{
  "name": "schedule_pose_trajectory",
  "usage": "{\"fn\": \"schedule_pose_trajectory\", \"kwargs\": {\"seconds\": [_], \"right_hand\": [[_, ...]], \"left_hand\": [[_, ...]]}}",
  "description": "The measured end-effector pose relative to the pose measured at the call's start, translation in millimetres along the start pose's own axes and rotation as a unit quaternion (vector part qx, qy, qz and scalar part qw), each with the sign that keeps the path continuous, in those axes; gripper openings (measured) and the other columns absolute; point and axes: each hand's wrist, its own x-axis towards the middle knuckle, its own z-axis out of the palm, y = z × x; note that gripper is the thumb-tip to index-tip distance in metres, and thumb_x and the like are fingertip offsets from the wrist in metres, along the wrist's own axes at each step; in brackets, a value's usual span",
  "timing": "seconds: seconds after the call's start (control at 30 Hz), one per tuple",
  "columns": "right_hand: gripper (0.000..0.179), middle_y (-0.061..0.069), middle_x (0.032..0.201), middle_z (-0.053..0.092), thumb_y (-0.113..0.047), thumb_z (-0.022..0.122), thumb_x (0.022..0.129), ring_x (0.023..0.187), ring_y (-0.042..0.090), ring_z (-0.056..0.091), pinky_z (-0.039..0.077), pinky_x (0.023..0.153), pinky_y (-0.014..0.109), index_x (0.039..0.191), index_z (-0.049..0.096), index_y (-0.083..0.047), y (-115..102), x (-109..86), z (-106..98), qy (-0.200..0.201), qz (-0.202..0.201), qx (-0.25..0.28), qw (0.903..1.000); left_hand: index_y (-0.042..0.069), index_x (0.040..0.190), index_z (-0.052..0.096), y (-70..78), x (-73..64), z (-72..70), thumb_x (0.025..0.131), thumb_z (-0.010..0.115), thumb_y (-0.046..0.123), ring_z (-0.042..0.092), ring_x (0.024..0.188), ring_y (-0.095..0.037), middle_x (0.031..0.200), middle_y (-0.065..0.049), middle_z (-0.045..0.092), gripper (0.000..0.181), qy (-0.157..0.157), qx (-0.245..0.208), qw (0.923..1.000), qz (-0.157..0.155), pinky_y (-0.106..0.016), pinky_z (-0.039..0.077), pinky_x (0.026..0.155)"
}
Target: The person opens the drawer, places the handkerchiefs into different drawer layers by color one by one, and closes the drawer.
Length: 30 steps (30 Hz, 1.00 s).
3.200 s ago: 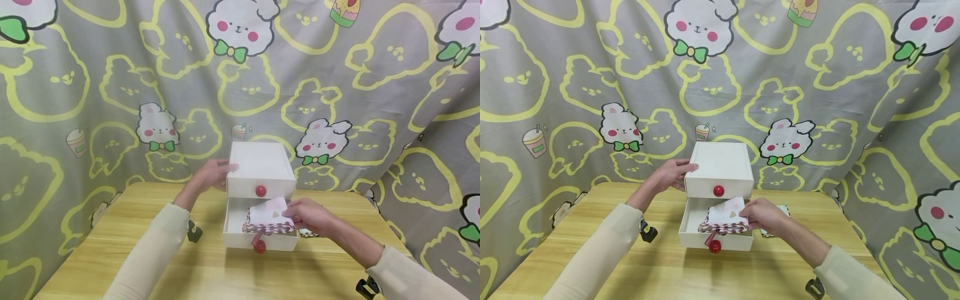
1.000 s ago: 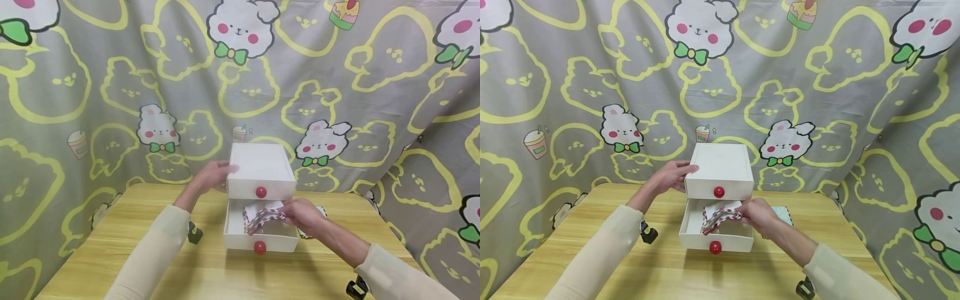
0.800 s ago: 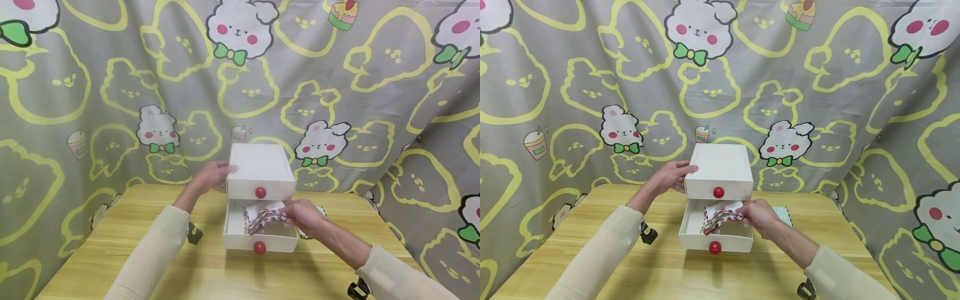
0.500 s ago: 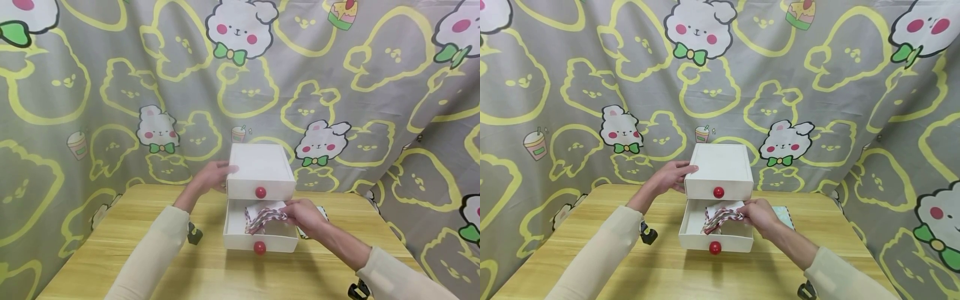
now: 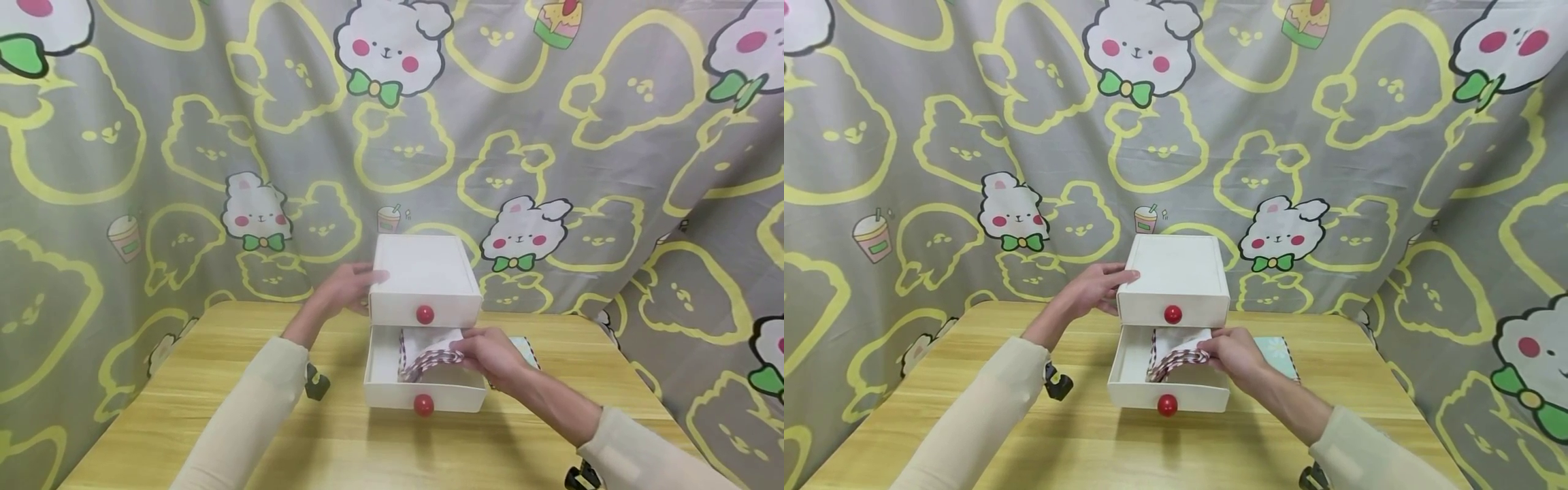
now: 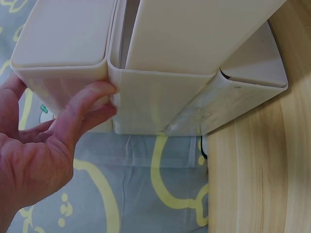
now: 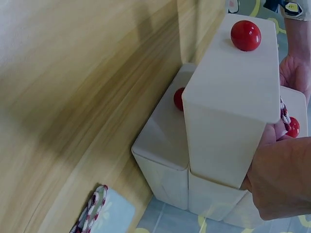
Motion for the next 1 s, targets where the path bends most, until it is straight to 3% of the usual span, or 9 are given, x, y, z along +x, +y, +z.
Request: {"fn": "schedule_pose_trajectory", "kwargs": {"seconds": [0.17,0.47,0.7,1.0], "right_hand": [[0.034,0.010,0.097,0.070,-0.003,0.061,0.096,0.084,0.012,0.067,0.061,0.078,0.022,0.123,0.060,0.017,0.5,1.0,2.9,-0.031,-0.005,-0.006,0.9995],[0.042,0.020,0.111,0.068,-0.004,0.060,0.094,0.093,0.017,0.067,0.061,0.085,0.025,0.129,0.055,0.017,-5.1,0.4,-1.1,-0.082,0.001,-0.065,0.9945],[0.043,0.026,0.123,0.058,-0.004,0.056,0.095,0.099,0.017,0.063,0.059,0.090,0.025,0.129,0.048,0.021,-8.7,0.5,-2.8,-0.133,0.008,-0.031,0.9907],[0.041,0.027,0.124,0.058,-0.003,0.052,0.098,0.101,0.020,0.065,0.060,0.096,0.031,0.129,0.045,0.023,-18.6,-8.1,-9.7,-0.144,0.015,-0.014,0.9894]], "left_hand": [[0.011,0.156,0.038,-0.7,0.6,0.7,0.096,0.069,0.043,0.059,0.129,-0.040,0.138,-0.019,0.063,0.075,0.002,-0.003,1.0000,-0.004,-0.047,0.064,0.084],[0.011,0.157,0.038,-0.3,0.6,0.7,0.097,0.068,0.042,0.059,0.130,-0.041,0.139,-0.020,0.062,0.074,-0.003,0.002,1.0000,0.003,-0.047,0.064,0.085],[0.011,0.157,0.037,0.2,-0.6,0.0,0.096,0.068,0.043,0.058,0.130,-0.041,0.139,-0.021,0.062,0.075,-0.007,-0.005,1.0000,0.001,-0.048,0.064,0.086],[0.011,0.156,0.039,0.4,-0.8,0.0,0.096,0.068,0.042,0.059,0.129,-0.041,0.138,-0.021,0.062,0.073,-0.004,-0.007,1.0000,0.001,-0.048,0.064,0.084]]}}
